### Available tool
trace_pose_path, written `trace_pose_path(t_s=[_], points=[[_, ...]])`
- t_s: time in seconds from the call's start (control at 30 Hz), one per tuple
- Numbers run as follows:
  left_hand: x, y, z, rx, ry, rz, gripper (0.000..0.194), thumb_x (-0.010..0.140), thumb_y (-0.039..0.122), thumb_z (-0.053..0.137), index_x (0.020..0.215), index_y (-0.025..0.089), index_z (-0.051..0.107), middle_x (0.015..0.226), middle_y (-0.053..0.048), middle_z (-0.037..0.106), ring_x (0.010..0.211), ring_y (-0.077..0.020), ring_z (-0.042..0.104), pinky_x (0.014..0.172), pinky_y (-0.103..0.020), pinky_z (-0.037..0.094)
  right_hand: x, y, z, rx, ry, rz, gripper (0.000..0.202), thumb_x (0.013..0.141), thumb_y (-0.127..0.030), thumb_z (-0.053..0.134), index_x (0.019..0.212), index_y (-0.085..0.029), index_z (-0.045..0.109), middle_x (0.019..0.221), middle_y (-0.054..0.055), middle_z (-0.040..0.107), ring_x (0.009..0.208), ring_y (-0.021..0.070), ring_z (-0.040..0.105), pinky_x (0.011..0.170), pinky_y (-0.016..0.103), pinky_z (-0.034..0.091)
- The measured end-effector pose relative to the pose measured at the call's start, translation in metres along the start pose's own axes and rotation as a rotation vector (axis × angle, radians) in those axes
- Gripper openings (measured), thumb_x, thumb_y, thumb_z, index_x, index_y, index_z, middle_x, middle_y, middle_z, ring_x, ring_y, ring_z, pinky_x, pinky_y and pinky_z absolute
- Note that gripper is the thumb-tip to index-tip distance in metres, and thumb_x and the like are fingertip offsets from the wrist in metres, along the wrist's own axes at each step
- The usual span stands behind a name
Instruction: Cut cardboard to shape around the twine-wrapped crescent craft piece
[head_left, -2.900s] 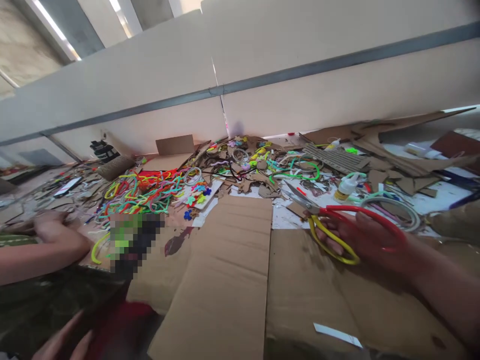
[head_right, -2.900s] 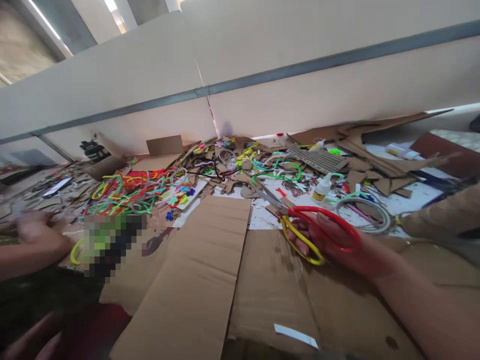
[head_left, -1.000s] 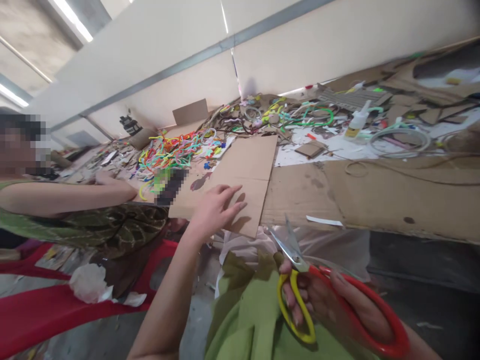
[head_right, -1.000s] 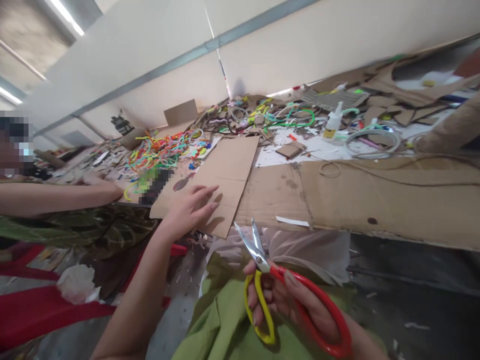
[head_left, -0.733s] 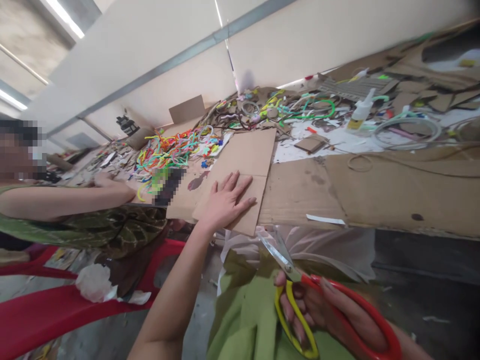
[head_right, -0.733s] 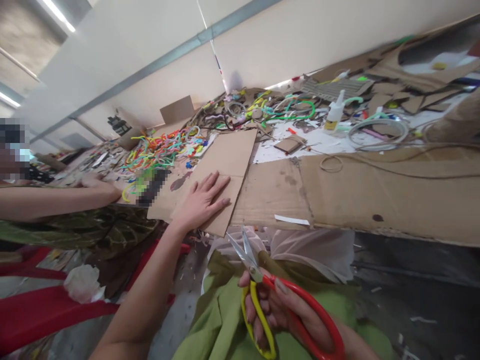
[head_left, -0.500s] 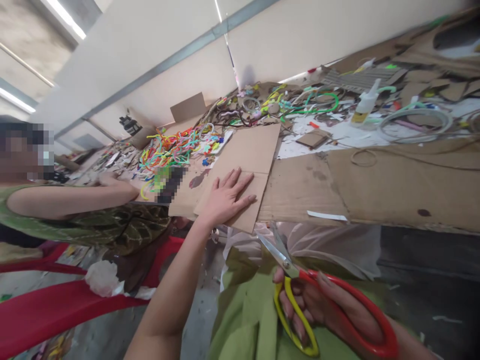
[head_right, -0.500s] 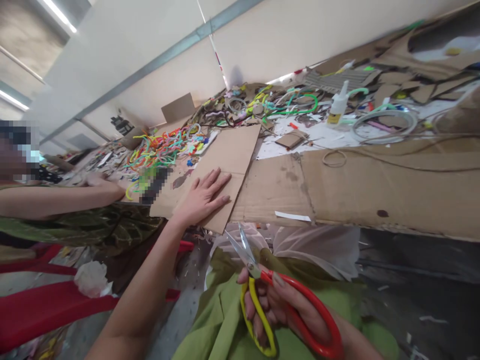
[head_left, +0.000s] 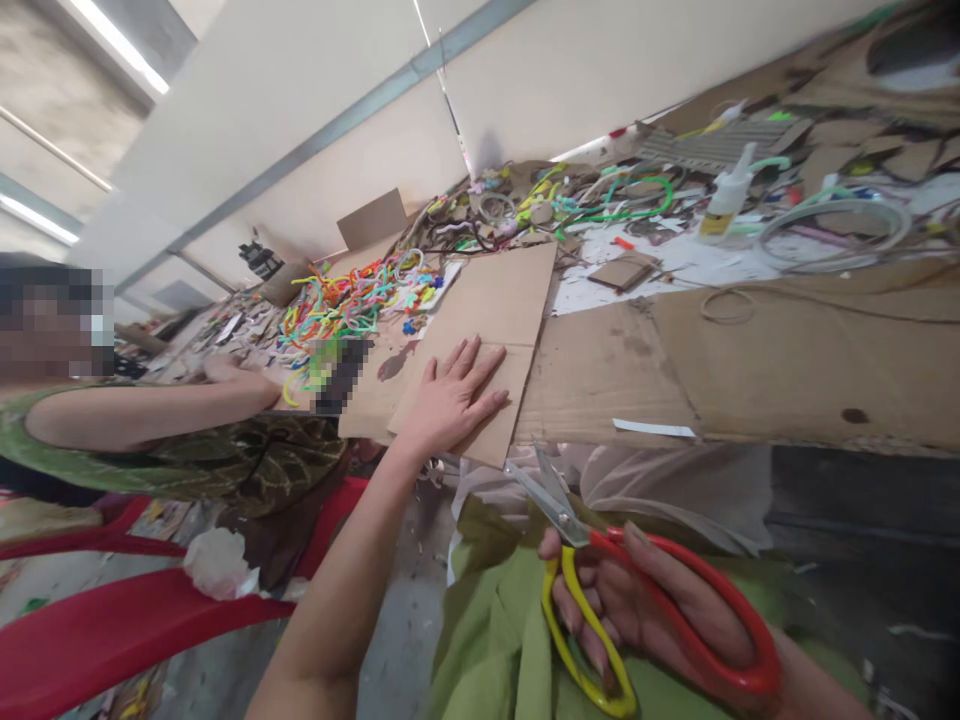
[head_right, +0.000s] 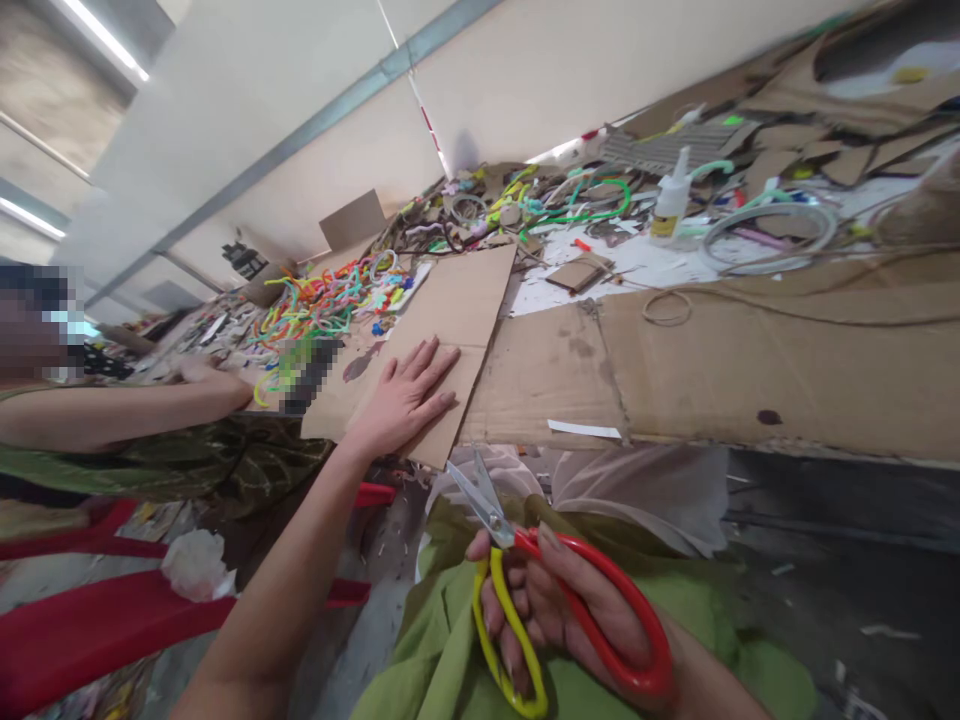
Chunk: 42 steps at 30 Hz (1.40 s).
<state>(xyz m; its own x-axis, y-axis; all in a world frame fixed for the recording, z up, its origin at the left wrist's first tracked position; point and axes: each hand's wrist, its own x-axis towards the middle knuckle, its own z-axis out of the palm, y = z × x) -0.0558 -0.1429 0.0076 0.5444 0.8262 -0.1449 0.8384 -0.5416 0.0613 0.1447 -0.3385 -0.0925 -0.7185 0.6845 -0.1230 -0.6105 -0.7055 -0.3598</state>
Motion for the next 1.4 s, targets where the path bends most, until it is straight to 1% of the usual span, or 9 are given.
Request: trace_pose_path(t_s=[0.2,0.43,0.57,0.67,0.87,1.0,1.1,1.27,1.4], points=[[0.001,-0.001,0.002,0.035,-0.003,0.013,0.066,0.106,0.063,0.028,0.166,0.036,0.020,0.176,-0.003,0.006,0.162,-0.0248,0.007,0.126,-0.062,0.011,0.003,0.000,0.005,0.157,-0.029,-0.022,0.064,0.097,-0.071,0.051,0.125,-0.016,0.068,0.091,0.011,0.075,0.070,0.0175,0.072,0.063,0.028,0.061],[0.002,-0.001,0.004,0.043,-0.003,0.022,0.067,0.106,0.063,0.027,0.166,0.035,0.018,0.175,-0.002,0.005,0.162,-0.0248,0.006,0.126,-0.064,0.012,0.011,-0.006,0.005,0.185,-0.081,-0.036,0.058,0.101,-0.066,0.048,0.119,-0.015,0.068,0.092,0.013,0.077,0.065,0.0174,0.073,0.060,0.027,0.061],[0.001,-0.001,0.004,0.049,0.005,0.025,0.067,0.106,0.063,0.026,0.166,0.035,0.018,0.175,-0.001,0.005,0.162,-0.0248,0.006,0.126,-0.064,0.012,0.009,-0.008,0.005,0.214,-0.059,-0.005,0.061,0.097,-0.068,0.055,0.122,-0.014,0.068,0.093,0.013,0.077,0.066,0.0164,0.073,0.059,0.025,0.060],[0.000,-0.002,0.004,0.059,0.015,0.028,0.067,0.106,0.062,0.026,0.166,0.035,0.017,0.175,-0.001,0.005,0.162,-0.0254,0.006,0.126,-0.065,0.012,0.005,-0.008,0.006,0.223,-0.050,-0.005,0.060,0.096,-0.067,0.058,0.122,-0.014,0.069,0.093,0.011,0.077,0.065,0.0154,0.072,0.061,0.024,0.060],[0.001,-0.003,0.006,0.057,0.012,0.037,0.065,0.107,0.060,0.025,0.166,0.035,0.017,0.175,-0.001,0.005,0.162,-0.0266,0.007,0.126,-0.065,0.011,0.005,-0.015,0.004,0.209,-0.051,-0.004,0.059,0.099,-0.067,0.051,0.117,-0.014,0.070,0.093,0.012,0.077,0.065,0.0170,0.073,0.059,0.025,0.061],[0.001,-0.004,0.005,0.038,0.006,0.038,0.063,0.108,0.058,0.020,0.166,0.035,0.017,0.175,-0.001,0.005,0.162,-0.0249,0.007,0.126,-0.065,0.010,0.014,-0.025,0.003,0.168,-0.063,0.018,0.064,0.096,-0.069,0.057,0.121,-0.012,0.069,0.089,0.012,0.077,0.065,0.0170,0.073,0.061,0.025,0.062],[0.002,-0.004,0.003,0.028,-0.003,0.024,0.062,0.108,0.058,0.019,0.166,0.036,0.018,0.175,0.000,0.005,0.162,-0.0234,0.006,0.126,-0.065,0.010,0.014,-0.026,0.001,0.149,-0.049,0.017,0.064,0.094,-0.069,0.061,0.123,-0.012,0.069,0.090,0.012,0.076,0.065,0.0156,0.072,0.062,0.025,0.061],[0.001,-0.003,0.003,0.023,-0.011,0.016,0.062,0.108,0.058,0.020,0.166,0.036,0.018,0.175,0.000,0.005,0.162,-0.0233,0.005,0.126,-0.065,0.010,0.005,-0.022,-0.006,0.154,-0.055,0.007,0.063,0.100,-0.068,0.048,0.125,-0.013,0.067,0.091,0.012,0.075,0.064,0.0167,0.072,0.058,0.024,0.060],[0.002,-0.002,0.003,0.025,0.002,0.013,0.062,0.108,0.057,0.020,0.166,0.035,0.018,0.175,0.000,0.006,0.162,-0.0236,0.006,0.125,-0.065,0.011,0.010,-0.028,-0.004,0.154,-0.070,0.017,0.067,0.100,-0.071,0.045,0.129,-0.013,0.064,0.091,0.012,0.075,0.063,0.0184,0.074,0.058,0.027,0.062]])
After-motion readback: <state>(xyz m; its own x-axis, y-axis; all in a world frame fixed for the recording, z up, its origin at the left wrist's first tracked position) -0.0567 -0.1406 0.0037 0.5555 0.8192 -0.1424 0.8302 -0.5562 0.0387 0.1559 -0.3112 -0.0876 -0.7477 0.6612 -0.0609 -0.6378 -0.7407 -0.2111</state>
